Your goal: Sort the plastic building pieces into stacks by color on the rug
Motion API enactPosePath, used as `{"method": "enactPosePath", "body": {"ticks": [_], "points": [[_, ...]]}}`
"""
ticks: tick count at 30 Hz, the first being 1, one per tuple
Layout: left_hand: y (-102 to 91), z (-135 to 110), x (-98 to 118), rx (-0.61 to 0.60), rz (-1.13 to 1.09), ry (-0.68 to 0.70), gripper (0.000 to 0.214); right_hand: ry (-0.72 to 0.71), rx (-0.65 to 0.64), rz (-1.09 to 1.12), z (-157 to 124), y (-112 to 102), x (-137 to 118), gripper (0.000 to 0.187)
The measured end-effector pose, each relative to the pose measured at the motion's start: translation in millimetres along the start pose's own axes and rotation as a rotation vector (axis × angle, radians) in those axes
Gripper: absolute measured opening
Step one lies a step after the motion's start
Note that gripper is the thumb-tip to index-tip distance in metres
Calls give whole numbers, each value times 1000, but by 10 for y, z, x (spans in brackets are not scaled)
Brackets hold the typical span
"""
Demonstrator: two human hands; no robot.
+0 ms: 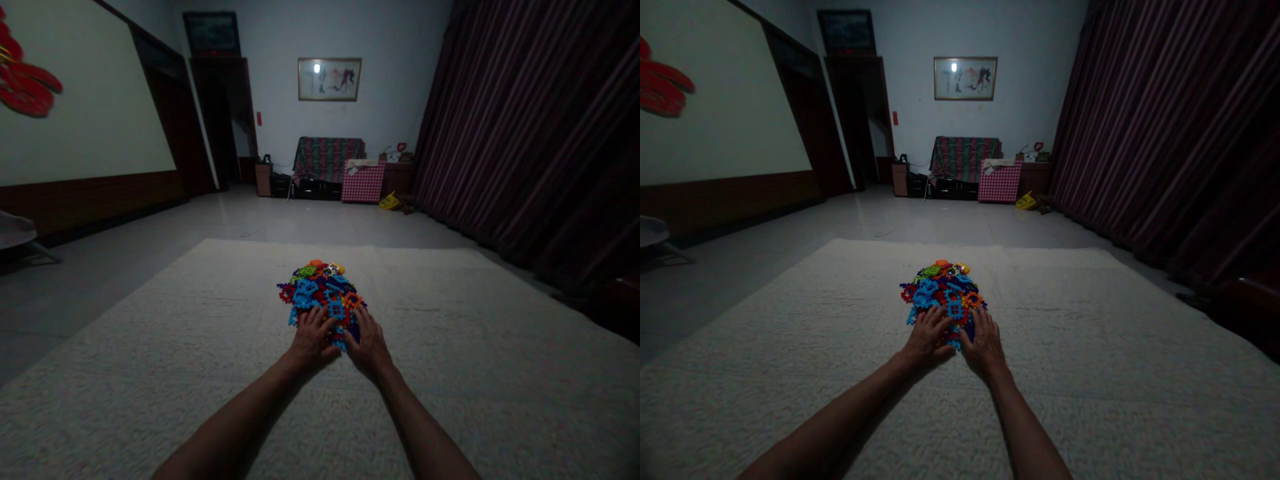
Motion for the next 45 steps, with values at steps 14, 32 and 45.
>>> {"method": "enactPosePath", "body": {"ticks": [14,32,45], "points": [[71,239,8,201,38,-44,52,-36,22,-6,-1,-18,-15,59],[105,294,-55,216,26,29,39,-91,77,-45,54,90,84,44],[61,264,-9,152,-45,57,49,-75,36,-87,51,74,46,47]]}}
Point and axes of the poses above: each hand's wrist, its own z-axis towards the middle knuckle, its own y-axis out of the palm, x = y × z, the point moved 5 cm from there along z, towards the middle knuckle, and after that the axes turned 13 degrees about -z, right-handed, at the moved point
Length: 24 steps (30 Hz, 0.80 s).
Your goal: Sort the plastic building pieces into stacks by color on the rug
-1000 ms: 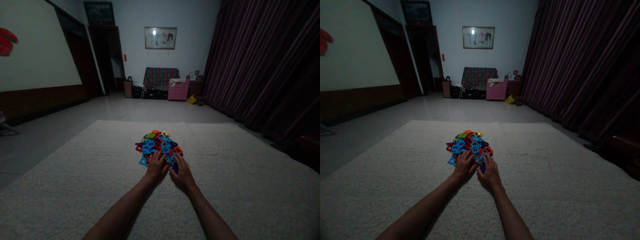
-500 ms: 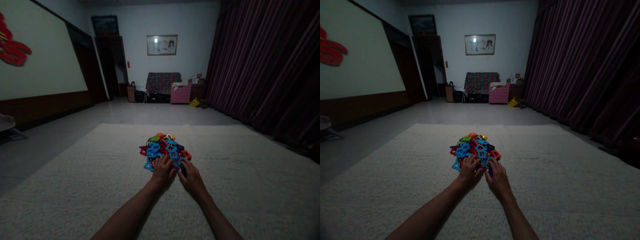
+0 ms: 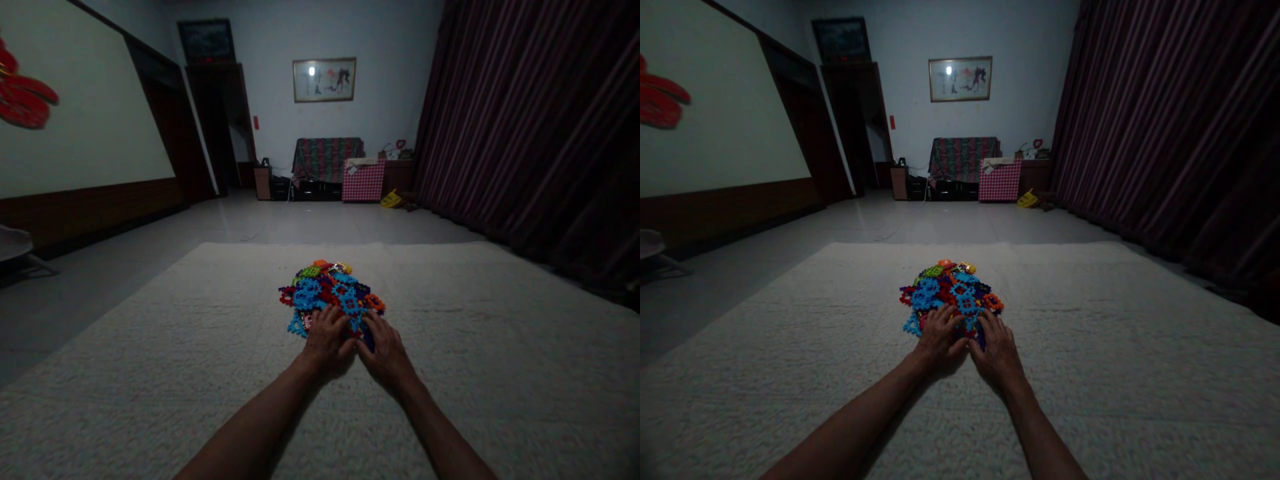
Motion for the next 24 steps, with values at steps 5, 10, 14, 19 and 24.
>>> {"method": "enactPosePath", "body": {"ticks": [5,10,14,19,24], "points": [[4,-11,-5,-9,15,11,51,-26,8,-35,-23,-4,-31,45],[27,-34,-30,10,43,14,50,-11,6,-38,-43,0,-46,45],[40,-42,-58,23,53,-3,48,-31,30,10,-75,2,-40,43],[36,-39,-71,46,53,3,47,-46,39,37,-84,-10,-38,42],[19,-41,-60,60,45,-5,43,-23,1,43,-57,-36,-58,41]]}}
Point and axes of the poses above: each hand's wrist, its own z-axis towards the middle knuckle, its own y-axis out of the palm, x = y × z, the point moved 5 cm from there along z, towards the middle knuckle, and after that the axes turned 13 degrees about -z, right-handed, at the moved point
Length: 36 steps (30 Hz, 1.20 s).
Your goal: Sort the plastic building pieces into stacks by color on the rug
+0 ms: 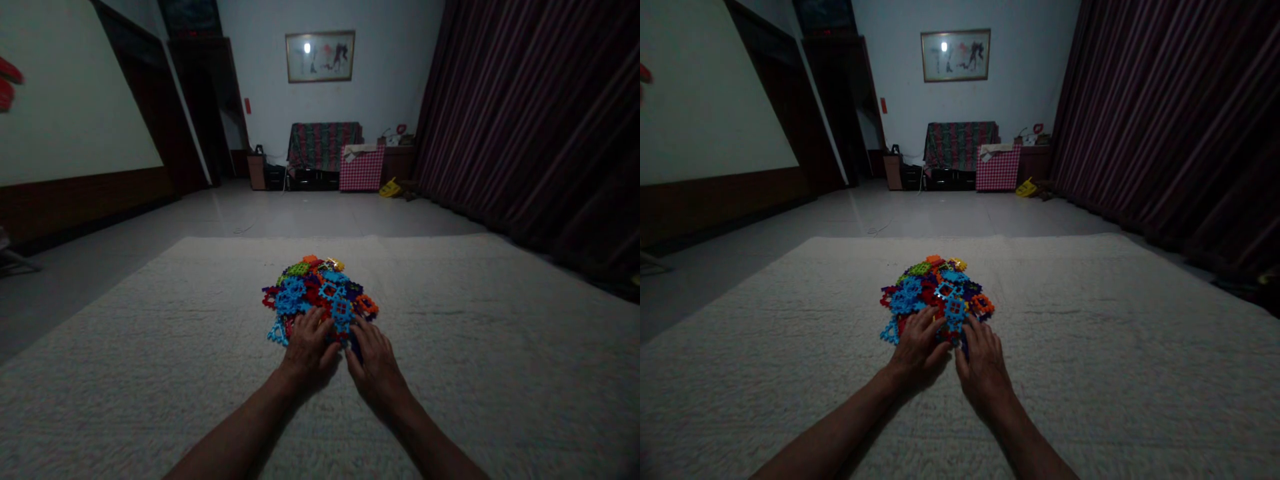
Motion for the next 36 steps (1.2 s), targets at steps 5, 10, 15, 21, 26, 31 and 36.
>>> {"method": "enactPosePath", "body": {"ticks": [5,10,15,21,26,31,36], "points": [[-7,13,7,-14,2,10,35,0,-11,6,10,-17,-4,40],[-10,12,5,5,15,24,31,-6,-4,47,26,-26,2,39],[-45,29,13,34,-17,42,32,11,66,124,58,-87,-42,40],[-153,39,-9,207,-104,20,27,226,211,214,269,-9,334,40],[-161,40,-110,283,-39,-25,25,344,92,35,561,179,643,36],[-174,39,-221,353,-36,-116,27,332,44,-55,625,246,594,30],[-157,40,-256,353,-42,-140,26,262,42,-31,596,290,546,29]]}}
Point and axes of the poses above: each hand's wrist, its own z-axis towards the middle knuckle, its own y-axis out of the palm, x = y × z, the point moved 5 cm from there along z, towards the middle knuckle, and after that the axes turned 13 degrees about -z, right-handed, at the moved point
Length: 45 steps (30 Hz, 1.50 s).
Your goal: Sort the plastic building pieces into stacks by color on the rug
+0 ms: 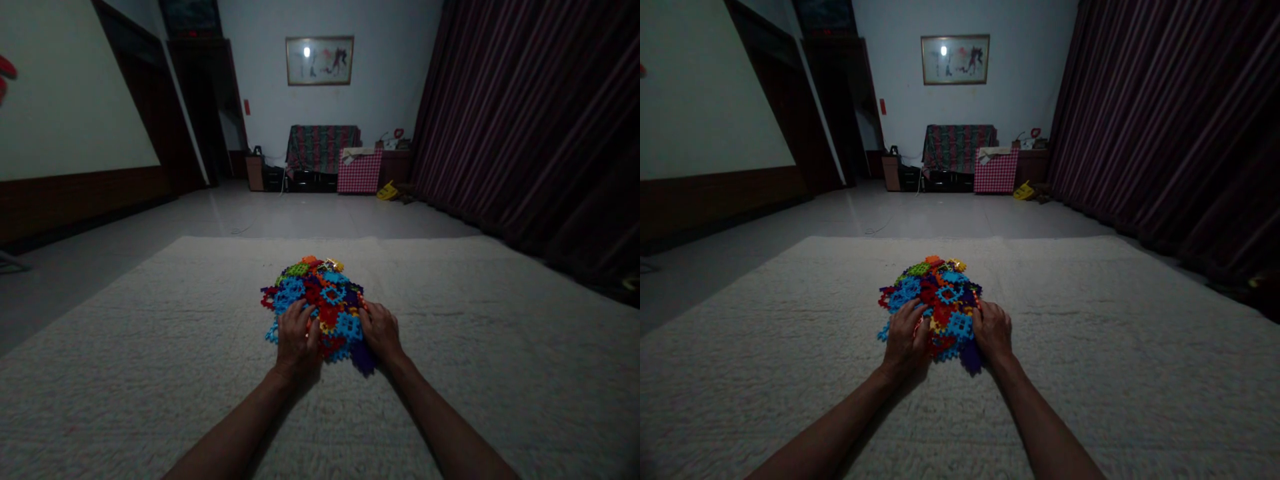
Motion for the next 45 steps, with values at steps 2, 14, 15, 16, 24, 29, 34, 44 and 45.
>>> {"method": "enactPosePath", "body": {"ticks": [2,14,15,16,24,29,34,44,45], "points": [[9,-4,-13,-5,1,-11,26,-52,-19,63,3,3,-22,29],[16,-6,-28,-26,0,6,25,8,-46,476,23,-160,-84,36],[14,-5,-32,-20,-3,6,26,75,-40,504,28,-150,-43,37],[14,-4,-38,-15,-5,7,26,142,-36,527,34,-136,1,39],[17,6,-53,-4,-8,10,26,157,-62,489,87,-30,86,41],[0,5,-34,41,-28,19,25,-5,219,358,210,-145,50,38],[-18,0,-84,124,-30,42,27,-289,115,250,730,50,-350,33],[-53,-44,-269,282,-92,-113,37,-416,-387,-102,1906,779,-1326,36],[-51,-53,-285,290,-97,-133,38,-415,-425,-122,1961,838,-1370,36]]}}
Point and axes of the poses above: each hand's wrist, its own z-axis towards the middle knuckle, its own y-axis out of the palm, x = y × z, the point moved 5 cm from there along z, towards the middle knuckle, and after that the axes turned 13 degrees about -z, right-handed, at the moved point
